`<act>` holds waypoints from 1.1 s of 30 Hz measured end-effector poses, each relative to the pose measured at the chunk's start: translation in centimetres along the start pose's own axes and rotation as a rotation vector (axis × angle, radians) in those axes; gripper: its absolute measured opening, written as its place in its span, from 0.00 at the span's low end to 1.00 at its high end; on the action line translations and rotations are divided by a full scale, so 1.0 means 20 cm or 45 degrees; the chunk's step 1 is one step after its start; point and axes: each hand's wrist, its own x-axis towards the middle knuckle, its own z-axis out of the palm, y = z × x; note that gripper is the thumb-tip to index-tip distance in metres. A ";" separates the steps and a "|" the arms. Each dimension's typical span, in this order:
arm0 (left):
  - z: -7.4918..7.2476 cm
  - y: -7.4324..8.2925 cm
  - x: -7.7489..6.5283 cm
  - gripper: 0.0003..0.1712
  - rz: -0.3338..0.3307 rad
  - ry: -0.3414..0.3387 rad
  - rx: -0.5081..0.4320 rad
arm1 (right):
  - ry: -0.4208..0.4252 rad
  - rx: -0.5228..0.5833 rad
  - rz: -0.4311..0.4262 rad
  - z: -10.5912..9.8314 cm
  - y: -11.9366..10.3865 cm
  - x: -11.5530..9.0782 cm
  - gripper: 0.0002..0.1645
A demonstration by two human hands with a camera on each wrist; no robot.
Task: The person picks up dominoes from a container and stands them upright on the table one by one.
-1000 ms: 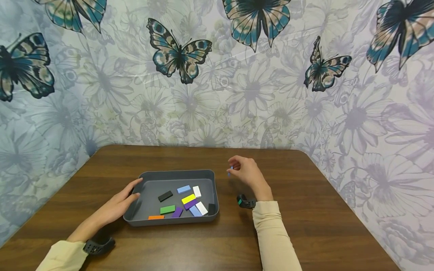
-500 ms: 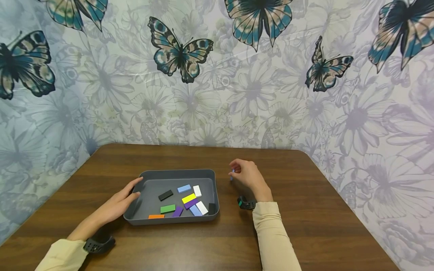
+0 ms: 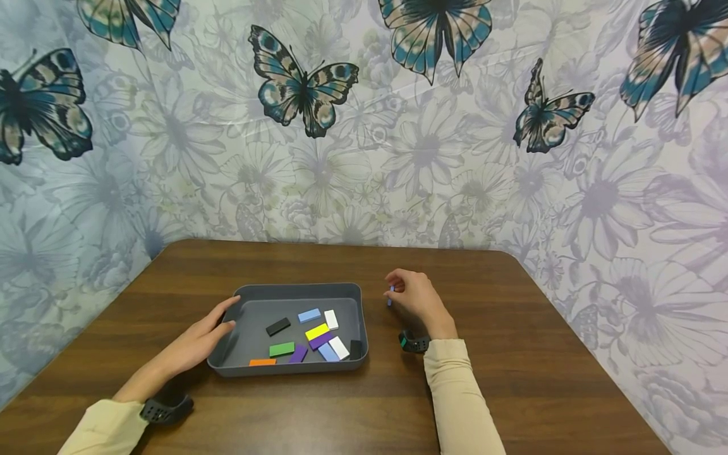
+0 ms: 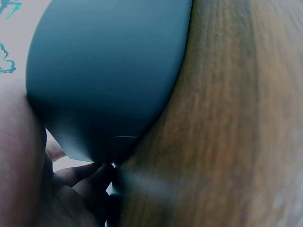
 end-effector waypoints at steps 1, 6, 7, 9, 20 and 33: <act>0.00 0.00 0.00 0.37 0.000 0.000 0.000 | 0.003 0.012 0.006 0.00 0.00 0.00 0.21; 0.00 0.00 0.00 0.37 0.009 0.003 -0.005 | -0.006 0.032 0.042 0.02 0.02 0.00 0.21; 0.00 0.00 0.00 0.37 0.010 0.003 -0.008 | -0.013 0.027 0.045 0.03 0.03 -0.01 0.21; 0.00 -0.01 0.00 0.37 0.009 0.003 -0.008 | -0.020 0.025 0.062 0.06 0.06 -0.01 0.21; 0.00 -0.01 0.01 0.37 0.007 -0.002 -0.007 | 0.084 0.151 0.113 0.15 0.13 -0.02 0.18; 0.00 -0.02 0.01 0.37 0.015 -0.004 -0.003 | 0.058 0.209 0.140 0.16 0.15 -0.02 0.21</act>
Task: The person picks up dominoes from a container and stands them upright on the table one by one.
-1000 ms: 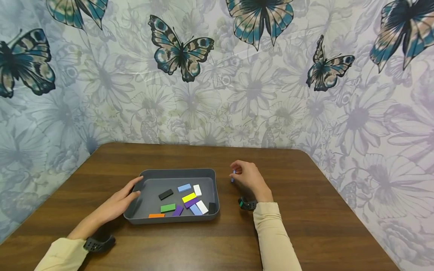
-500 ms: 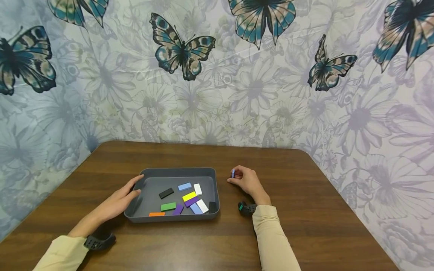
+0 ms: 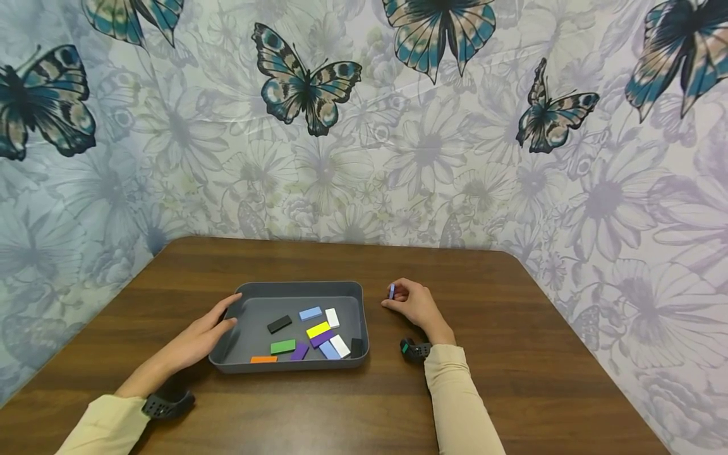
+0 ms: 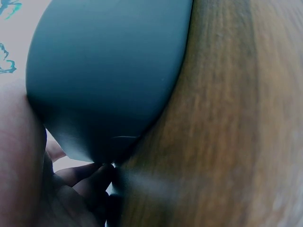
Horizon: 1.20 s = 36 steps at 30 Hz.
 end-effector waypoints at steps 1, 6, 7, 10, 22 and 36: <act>0.00 0.00 0.00 0.37 -0.003 -0.001 0.000 | -0.002 0.004 -0.002 0.00 0.00 0.00 0.22; 0.00 0.01 0.00 0.38 -0.012 0.000 0.011 | -0.016 0.015 -0.030 -0.01 0.01 0.00 0.32; 0.00 0.01 -0.01 0.38 -0.015 0.000 0.012 | -0.016 0.013 -0.041 -0.02 0.00 0.00 0.35; 0.01 0.01 -0.01 0.38 -0.027 0.003 0.015 | 0.005 -0.003 -0.078 -0.05 -0.02 0.01 0.40; 0.01 0.03 -0.01 0.37 -0.017 -0.006 0.004 | 0.209 -0.092 -0.354 -0.18 -0.23 0.03 0.31; 0.01 0.03 -0.01 0.37 -0.008 0.007 0.009 | 0.015 -0.137 -0.537 -0.13 -0.48 0.01 0.23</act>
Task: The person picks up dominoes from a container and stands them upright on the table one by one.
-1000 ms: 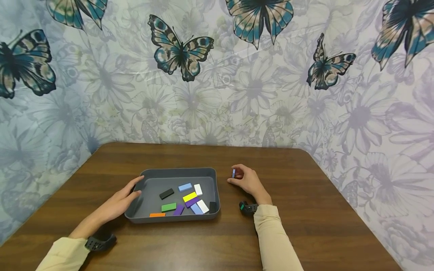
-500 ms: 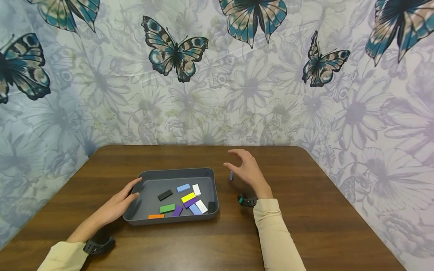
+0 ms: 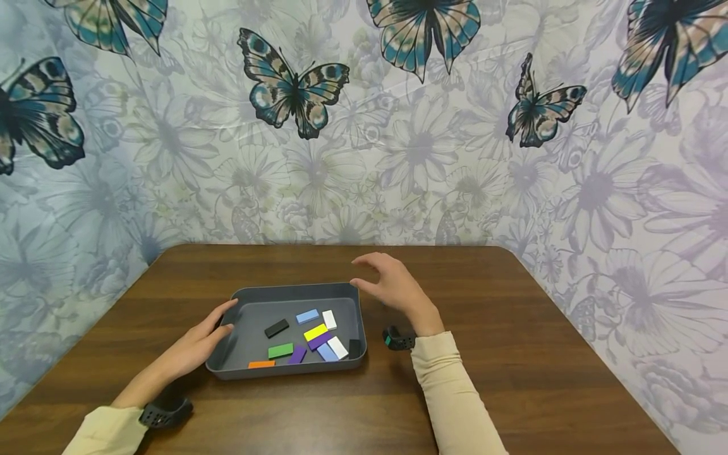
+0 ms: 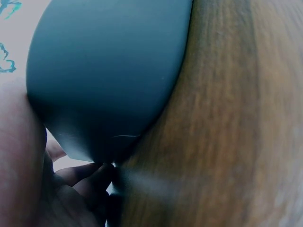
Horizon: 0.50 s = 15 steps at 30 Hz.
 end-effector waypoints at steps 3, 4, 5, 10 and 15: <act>0.00 0.00 0.00 0.37 0.003 0.001 -0.004 | -0.071 -0.004 0.008 0.02 -0.02 0.01 0.22; 0.00 0.00 0.00 0.37 0.003 0.001 -0.005 | -0.093 -0.001 0.016 0.03 -0.03 0.01 0.22; 0.00 0.00 0.00 0.37 0.004 0.002 -0.005 | -0.115 0.003 0.023 0.04 -0.03 0.01 0.22; 0.00 0.00 0.00 0.36 0.000 0.003 -0.004 | -0.217 0.033 0.016 0.08 -0.07 0.02 0.21; 0.00 0.00 0.00 0.37 -0.007 -0.002 -0.001 | -0.322 0.071 -0.025 0.12 -0.09 0.02 0.19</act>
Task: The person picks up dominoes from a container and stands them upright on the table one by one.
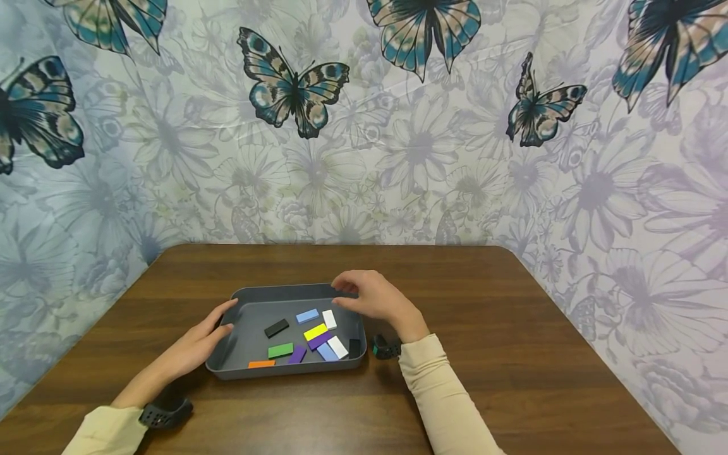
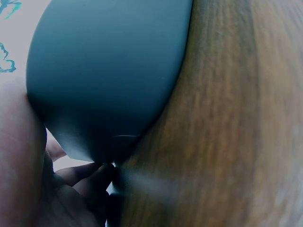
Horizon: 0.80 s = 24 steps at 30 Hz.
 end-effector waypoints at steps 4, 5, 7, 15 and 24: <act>0.00 0.00 0.00 0.37 -0.002 -0.003 -0.002 | -0.076 -0.020 -0.021 0.04 -0.01 0.01 0.18; 0.00 0.00 0.00 0.37 -0.002 -0.003 -0.003 | -0.090 -0.025 -0.026 0.05 -0.01 0.01 0.19; 0.00 0.00 0.00 0.37 -0.003 -0.004 -0.002 | -0.120 -0.028 -0.029 0.07 -0.02 0.01 0.19; 0.00 0.00 0.00 0.37 -0.006 -0.007 -0.003 | -0.255 -0.026 0.026 0.12 -0.02 0.01 0.21; 0.00 0.00 0.00 0.37 -0.012 -0.014 0.008 | -0.274 -0.137 -0.013 0.20 -0.01 0.01 0.20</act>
